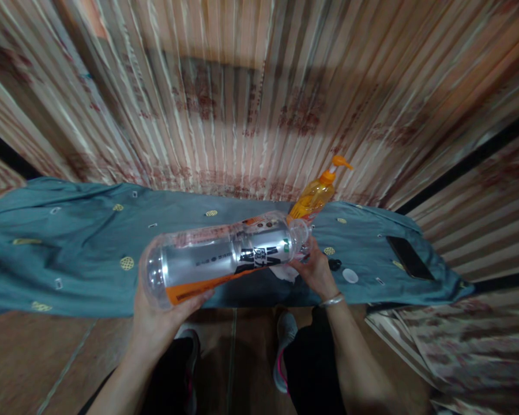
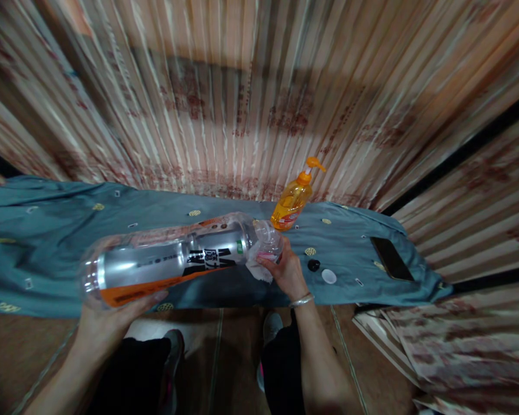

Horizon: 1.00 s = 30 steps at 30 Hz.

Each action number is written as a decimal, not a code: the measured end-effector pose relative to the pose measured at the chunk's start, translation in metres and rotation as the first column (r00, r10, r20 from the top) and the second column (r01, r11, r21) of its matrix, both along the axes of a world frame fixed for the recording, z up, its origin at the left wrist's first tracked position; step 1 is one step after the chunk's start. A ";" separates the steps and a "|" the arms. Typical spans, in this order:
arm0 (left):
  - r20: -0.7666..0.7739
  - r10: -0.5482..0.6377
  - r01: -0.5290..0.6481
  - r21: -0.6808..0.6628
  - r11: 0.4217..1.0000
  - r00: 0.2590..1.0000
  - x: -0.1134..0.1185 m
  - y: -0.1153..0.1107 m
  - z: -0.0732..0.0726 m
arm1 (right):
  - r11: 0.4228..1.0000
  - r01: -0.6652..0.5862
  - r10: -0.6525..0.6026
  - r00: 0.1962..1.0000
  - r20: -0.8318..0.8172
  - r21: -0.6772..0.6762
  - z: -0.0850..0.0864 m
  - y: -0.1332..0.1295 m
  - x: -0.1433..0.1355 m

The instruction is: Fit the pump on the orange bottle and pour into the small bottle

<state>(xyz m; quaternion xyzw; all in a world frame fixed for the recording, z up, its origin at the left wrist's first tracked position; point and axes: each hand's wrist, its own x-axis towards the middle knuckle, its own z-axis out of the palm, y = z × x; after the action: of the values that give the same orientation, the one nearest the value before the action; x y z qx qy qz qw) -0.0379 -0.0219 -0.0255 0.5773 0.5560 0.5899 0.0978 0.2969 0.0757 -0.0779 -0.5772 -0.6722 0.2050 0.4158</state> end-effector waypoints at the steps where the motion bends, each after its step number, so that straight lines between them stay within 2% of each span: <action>1: -0.003 0.001 -0.001 0.001 1.000 1.000 -0.001 0.000 -0.001 | 1.000 0.002 -0.002 1.000 0.002 -0.002 0.000 0.000 0.000; 14: 0.158 0.055 -0.049 -0.043 0.998 0.986 0.008 -0.002 0.001 | 1.000 0.014 -0.014 1.000 0.006 -0.008 0.000 0.000 0.000; 20: 0.071 0.013 -0.010 -0.046 0.999 0.997 0.001 -0.002 -0.003 | 1.000 0.002 -0.002 1.000 -0.008 0.012 0.000 0.001 0.000; 30: 0.107 0.032 -0.023 -0.076 0.997 0.994 -0.001 -0.001 -0.003 | 1.000 -0.006 0.006 1.000 -0.024 0.004 -0.002 0.001 0.000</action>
<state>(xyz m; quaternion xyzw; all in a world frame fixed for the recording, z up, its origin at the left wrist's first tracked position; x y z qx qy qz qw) -0.0389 -0.0228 -0.0282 0.5328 0.5793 0.6005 0.1410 0.2971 0.0771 -0.0795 -0.5717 -0.6695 0.2118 0.4244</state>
